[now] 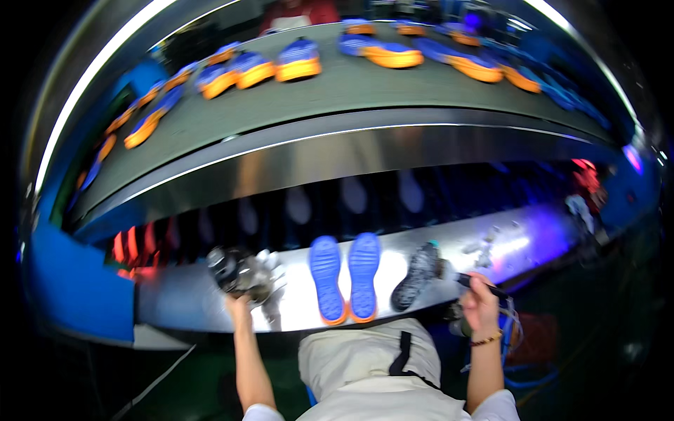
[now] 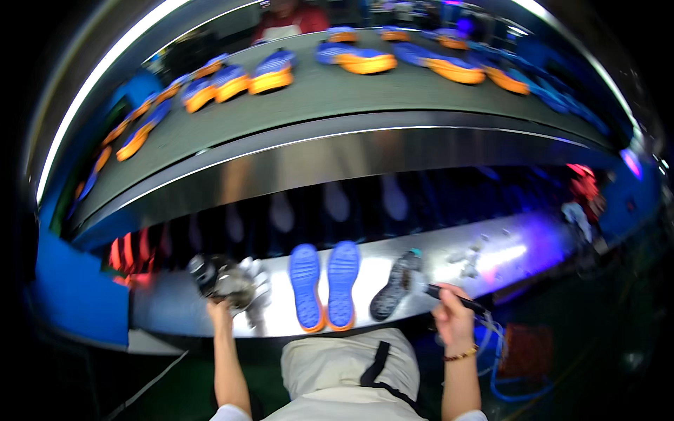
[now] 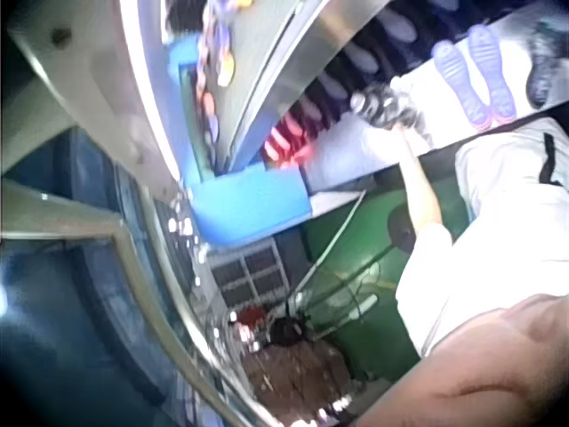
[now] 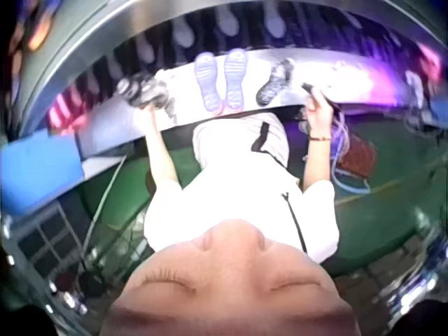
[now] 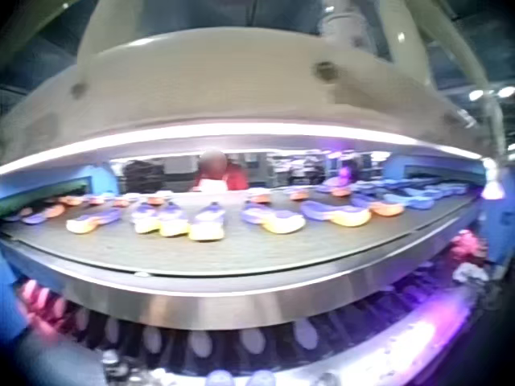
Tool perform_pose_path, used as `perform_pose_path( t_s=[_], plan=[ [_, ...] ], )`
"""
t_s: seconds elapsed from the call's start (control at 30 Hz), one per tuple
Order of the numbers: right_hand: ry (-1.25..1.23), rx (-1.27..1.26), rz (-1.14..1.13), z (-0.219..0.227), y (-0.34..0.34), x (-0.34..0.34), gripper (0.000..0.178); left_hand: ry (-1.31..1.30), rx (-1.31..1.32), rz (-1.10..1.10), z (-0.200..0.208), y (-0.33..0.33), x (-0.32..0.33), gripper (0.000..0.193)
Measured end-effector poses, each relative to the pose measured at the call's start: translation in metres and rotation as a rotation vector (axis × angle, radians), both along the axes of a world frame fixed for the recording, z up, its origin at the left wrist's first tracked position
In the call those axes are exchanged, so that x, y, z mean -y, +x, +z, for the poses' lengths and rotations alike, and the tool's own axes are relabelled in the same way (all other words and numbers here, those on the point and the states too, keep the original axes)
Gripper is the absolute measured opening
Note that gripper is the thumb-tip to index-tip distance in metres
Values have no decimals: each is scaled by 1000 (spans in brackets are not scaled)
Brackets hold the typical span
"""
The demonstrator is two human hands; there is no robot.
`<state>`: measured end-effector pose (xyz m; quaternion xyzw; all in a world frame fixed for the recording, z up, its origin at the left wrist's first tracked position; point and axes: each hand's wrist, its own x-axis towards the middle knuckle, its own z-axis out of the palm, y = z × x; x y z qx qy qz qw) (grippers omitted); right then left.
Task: The person uses a brush to apply a liquid to the blue undersides of shoe soles. They pick up soles from a moving conveyor belt, apply the liquid to the entire bottom surface by hand, and then place them back onto the belt.
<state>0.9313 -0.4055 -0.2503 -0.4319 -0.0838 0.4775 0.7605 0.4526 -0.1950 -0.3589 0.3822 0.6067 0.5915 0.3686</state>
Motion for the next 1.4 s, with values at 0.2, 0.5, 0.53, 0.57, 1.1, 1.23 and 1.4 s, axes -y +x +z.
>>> perform_pose_path(
  t_s=[0.2,0.5,0.53,0.57,1.1,1.23,1.4],
  plan=[
    [47,4,118,6,-5,-15,19,90,21,118,-31,-15,1,42],
    [64,-2,112,-5,4,-9,19,61,23,247,-7,38,7,43],
    [52,-1,114,-7,2,-10,21,45,-1,266,-3,38,12,41],
    [48,4,115,-8,4,-11,21,30,-16,278,-2,43,14,40],
    [41,-61,-9,-21,28,-9,17,345,-886,235,157,-12,31,50],
    [101,-45,54,-17,25,-15,21,279,-1207,-137,184,-32,-8,61],
    [70,-44,66,-17,16,-24,22,-196,-1209,-261,164,-33,-10,50]
  ],
)
